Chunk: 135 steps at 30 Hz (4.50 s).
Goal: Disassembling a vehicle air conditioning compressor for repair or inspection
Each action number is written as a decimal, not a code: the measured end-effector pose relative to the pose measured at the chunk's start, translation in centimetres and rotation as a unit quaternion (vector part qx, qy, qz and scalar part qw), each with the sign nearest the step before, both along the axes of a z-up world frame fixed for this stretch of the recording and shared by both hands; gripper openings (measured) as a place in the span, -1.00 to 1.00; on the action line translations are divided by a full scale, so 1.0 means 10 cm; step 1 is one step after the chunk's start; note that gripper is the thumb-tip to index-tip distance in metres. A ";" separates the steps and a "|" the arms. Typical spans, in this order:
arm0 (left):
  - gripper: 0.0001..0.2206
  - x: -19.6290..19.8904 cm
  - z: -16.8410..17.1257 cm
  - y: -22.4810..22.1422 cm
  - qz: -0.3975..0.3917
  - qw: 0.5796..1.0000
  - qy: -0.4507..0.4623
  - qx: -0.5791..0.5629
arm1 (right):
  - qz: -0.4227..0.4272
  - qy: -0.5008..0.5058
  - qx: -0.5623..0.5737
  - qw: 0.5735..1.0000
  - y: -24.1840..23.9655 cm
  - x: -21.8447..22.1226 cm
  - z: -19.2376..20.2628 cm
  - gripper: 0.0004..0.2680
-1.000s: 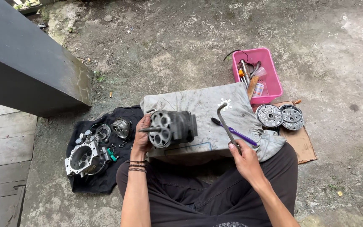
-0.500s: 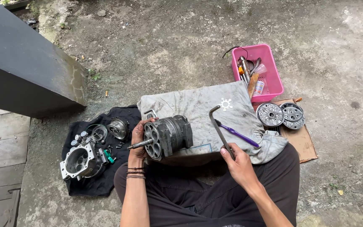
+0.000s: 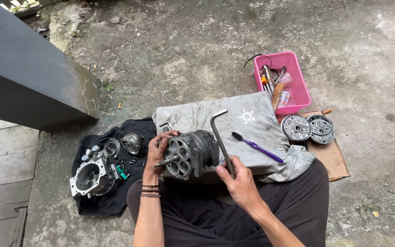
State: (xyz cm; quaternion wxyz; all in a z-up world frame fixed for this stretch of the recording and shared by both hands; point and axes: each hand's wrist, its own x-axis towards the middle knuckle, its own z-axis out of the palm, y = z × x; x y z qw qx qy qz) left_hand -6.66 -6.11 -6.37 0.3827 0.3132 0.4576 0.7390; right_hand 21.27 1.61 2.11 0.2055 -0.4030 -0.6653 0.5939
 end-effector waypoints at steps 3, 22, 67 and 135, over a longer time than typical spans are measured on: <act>-0.74 0.04 0.12 0.06 -0.019 0.998 0.047 -0.027 | -0.010 0.022 -0.018 1.000 -0.02 -0.09 0.07 -0.76; -0.83 0.17 0.35 0.36 0.016 0.985 0.093 -0.141 | -0.064 0.037 0.035 0.997 0.45 -0.44 -0.26 -0.76; -0.51 0.36 1.11 0.80 0.042 0.883 0.336 -0.324 | -0.015 -0.189 0.142 0.972 0.09 0.37 0.26 -0.82; -0.66 0.33 1.13 0.74 -0.006 0.903 0.308 -0.301 | -0.075 0.010 0.135 0.988 0.17 0.39 -0.11 -0.84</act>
